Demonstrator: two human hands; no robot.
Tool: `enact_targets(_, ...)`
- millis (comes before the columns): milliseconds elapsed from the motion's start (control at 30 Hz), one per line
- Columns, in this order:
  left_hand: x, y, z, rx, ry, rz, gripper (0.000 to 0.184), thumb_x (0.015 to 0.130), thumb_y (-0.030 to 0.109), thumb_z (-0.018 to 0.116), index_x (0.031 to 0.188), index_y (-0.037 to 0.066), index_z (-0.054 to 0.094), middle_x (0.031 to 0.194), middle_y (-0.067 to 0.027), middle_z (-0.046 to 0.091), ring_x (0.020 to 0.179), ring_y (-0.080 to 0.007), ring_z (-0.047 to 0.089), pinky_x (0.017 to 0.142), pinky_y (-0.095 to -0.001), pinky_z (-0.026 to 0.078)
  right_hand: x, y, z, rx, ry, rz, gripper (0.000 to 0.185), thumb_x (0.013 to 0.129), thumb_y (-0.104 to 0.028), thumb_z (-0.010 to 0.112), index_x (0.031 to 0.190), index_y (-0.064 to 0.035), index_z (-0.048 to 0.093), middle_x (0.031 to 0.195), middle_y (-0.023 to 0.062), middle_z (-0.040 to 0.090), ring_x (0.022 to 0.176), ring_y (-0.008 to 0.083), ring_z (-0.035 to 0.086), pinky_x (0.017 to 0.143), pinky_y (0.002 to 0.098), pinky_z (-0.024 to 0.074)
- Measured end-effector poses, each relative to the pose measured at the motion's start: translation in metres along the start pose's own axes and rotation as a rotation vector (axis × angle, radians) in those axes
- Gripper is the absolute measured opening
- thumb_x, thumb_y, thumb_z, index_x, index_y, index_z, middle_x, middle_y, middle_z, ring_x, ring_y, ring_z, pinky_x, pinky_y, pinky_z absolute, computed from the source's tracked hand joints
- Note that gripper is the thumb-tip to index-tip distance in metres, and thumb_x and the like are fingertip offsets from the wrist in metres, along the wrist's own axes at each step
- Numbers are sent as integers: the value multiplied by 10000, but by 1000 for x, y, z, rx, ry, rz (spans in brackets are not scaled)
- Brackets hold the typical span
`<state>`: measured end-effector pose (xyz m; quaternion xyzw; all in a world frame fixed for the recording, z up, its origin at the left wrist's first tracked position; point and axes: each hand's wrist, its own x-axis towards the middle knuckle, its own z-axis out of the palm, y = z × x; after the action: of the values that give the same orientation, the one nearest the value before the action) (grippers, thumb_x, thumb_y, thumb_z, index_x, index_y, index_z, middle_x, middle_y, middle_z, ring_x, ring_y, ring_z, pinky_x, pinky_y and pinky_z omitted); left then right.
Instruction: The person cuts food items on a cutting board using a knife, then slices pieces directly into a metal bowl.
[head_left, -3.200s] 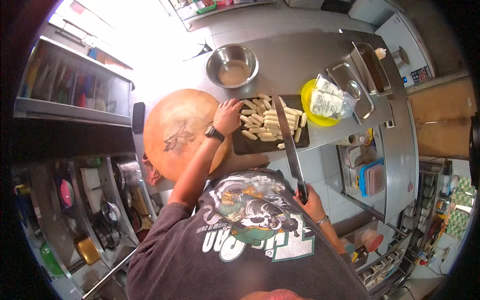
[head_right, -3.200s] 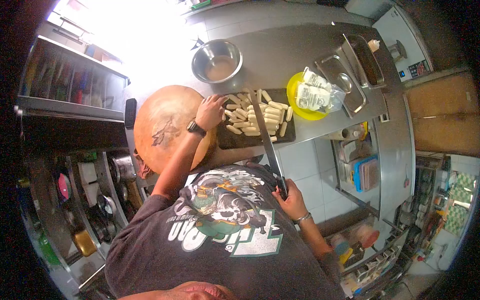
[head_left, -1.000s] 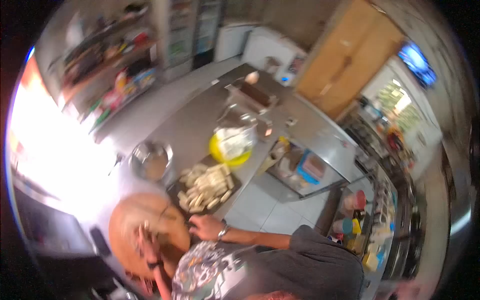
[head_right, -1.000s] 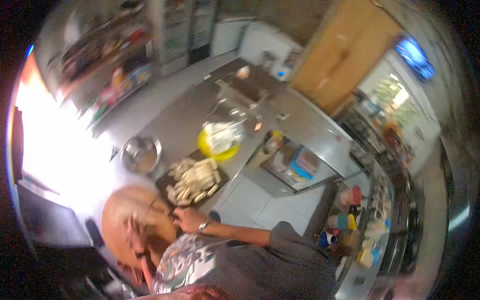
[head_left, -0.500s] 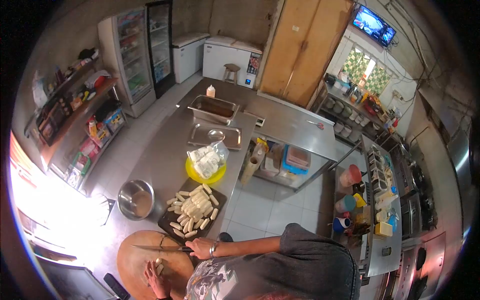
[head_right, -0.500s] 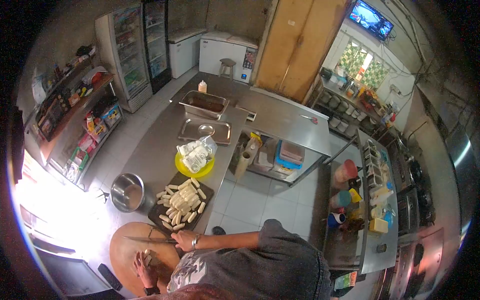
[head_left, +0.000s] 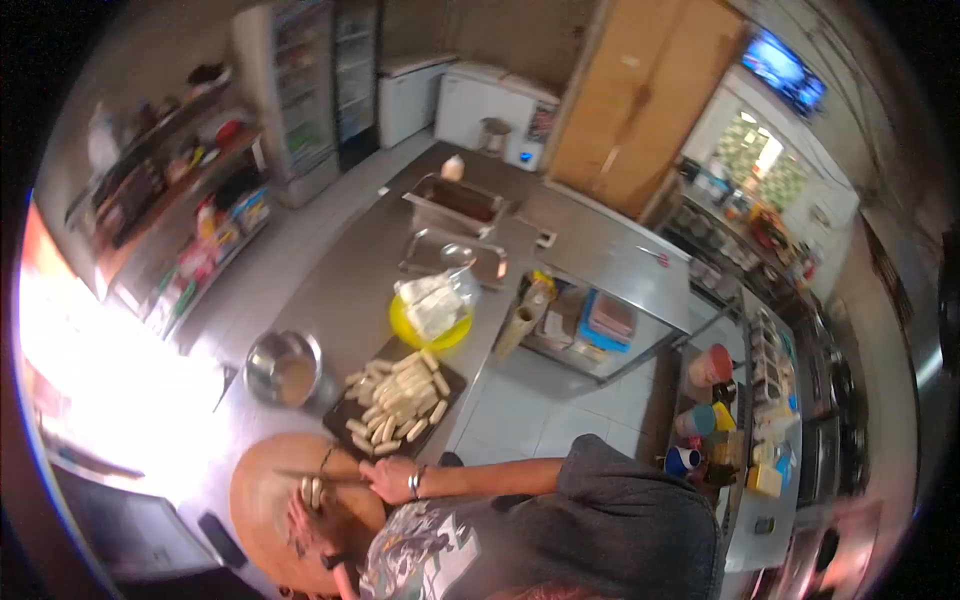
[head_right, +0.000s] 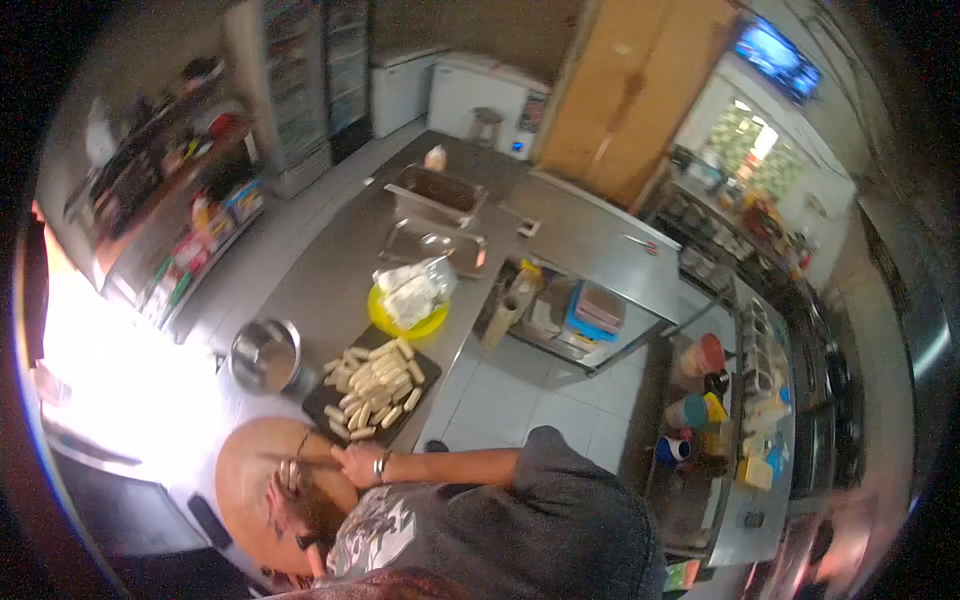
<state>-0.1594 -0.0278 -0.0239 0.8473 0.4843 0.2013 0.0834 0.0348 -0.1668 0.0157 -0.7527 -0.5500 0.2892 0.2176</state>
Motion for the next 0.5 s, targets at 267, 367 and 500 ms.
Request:
enact_targets(267, -15, 22, -56, -173, 111, -54, 530, 776, 275, 776, 1240, 91, 597, 1363, -136, 530, 1252, -345, 489, 1064, -460, 368, -11, -21, -19, -159, -43, 4, 258, 951, -279, 481, 902, -64, 613, 775, 242, 665, 728, 466, 652, 692, 571, 530)
enact_targets(367, -13, 8, -47, -112, 136, -73, 476, 779, 292, 754, 1185, 78, 625, 1308, -108, 561, 1211, -332, 497, 1036, -450, 382, -12, -37, -25, -157, -85, -20, 232, 939, -254, 505, 922, -44, 603, 750, 265, 662, 737, 478, 652, 709, 577, 525)
enact_targets(500, -14, 6, -37, -185, 135, -64, 425, 769, 244, 751, 1139, 72, 632, 1207, -116, 597, 1180, -337, 511, 1021, -458, 389, -6, -36, -23, -150, -136, -69, 228, 940, -237, 511, 903, -25, 586, 765, 273, 661, 749, 480, 647, 713, 584, 510)
